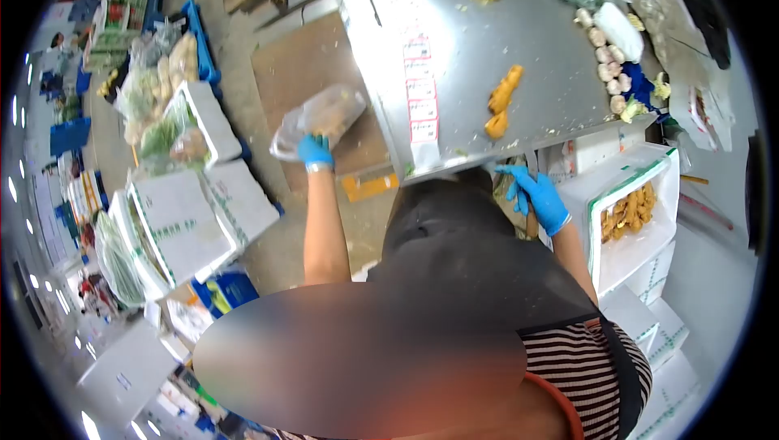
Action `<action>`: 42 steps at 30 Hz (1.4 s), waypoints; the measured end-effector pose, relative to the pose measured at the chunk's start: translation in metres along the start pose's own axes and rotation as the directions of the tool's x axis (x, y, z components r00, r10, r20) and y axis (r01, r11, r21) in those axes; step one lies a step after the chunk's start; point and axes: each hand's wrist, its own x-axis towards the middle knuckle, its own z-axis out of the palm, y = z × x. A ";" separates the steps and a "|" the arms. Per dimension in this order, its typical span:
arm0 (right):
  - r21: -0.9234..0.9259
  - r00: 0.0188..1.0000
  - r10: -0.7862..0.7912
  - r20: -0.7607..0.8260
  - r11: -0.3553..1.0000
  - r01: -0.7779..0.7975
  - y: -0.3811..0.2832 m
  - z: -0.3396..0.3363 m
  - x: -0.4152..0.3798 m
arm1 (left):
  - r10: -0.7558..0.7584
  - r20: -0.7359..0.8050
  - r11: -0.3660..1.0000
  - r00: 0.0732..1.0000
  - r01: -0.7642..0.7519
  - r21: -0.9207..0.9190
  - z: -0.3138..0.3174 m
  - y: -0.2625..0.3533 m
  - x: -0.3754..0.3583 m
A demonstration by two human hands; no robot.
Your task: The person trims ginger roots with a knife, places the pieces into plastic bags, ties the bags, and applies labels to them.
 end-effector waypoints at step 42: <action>0.136 0.374 0.190 -0.908 0.977 -0.164 0.287 -0.390 -0.169 | -0.448 0.526 0.484 -0.723 -0.691 -0.537 0.502 -0.157 -0.527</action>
